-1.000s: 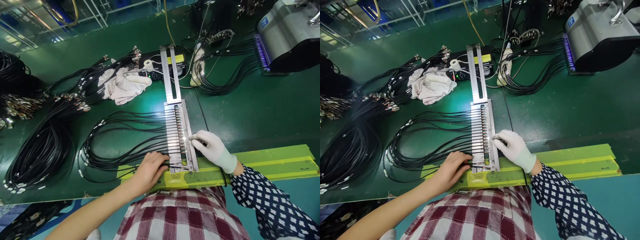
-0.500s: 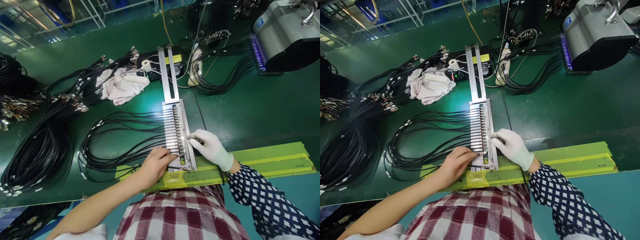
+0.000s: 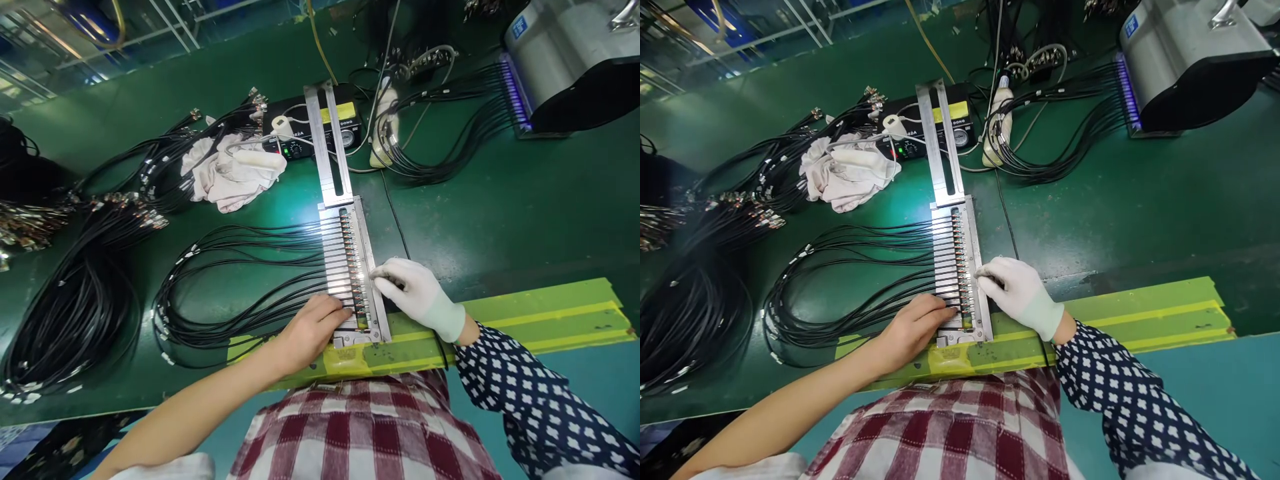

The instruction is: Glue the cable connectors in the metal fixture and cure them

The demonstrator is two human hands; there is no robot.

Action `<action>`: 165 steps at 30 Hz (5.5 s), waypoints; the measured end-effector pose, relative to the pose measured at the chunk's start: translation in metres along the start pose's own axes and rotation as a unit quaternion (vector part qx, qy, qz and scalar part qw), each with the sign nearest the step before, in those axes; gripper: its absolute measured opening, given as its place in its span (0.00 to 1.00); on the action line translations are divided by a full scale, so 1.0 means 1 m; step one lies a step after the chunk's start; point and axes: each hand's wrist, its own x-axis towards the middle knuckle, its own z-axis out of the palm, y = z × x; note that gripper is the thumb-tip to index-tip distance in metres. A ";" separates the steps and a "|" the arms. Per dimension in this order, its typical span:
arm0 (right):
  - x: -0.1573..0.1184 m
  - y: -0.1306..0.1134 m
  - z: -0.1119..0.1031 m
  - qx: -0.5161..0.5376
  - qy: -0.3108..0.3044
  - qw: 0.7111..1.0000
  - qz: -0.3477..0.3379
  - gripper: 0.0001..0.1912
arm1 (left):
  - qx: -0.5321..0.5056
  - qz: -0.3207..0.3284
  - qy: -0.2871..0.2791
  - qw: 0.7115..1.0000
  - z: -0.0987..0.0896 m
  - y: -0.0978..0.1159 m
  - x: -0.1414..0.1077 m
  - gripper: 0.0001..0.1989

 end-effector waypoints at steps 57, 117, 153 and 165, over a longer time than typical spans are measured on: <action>-0.001 0.000 -0.001 0.002 -0.002 1.000 -0.005 0.09 | 0.018 0.021 -0.069 0.997 -0.027 0.010 -0.018 0.18; 0.097 0.206 -0.167 0.529 0.589 0.604 0.091 0.15 | -0.059 -0.372 0.100 0.921 -0.006 -0.114 0.334 0.31; -0.006 0.012 -0.120 0.537 0.307 0.781 0.093 0.37 | 0.124 0.035 -0.036 0.991 0.014 0.027 0.118 0.45; 0.015 0.042 -0.133 0.619 0.303 0.695 0.206 0.28 | -0.674 -0.212 -0.085 0.703 -0.021 0.022 0.114 0.38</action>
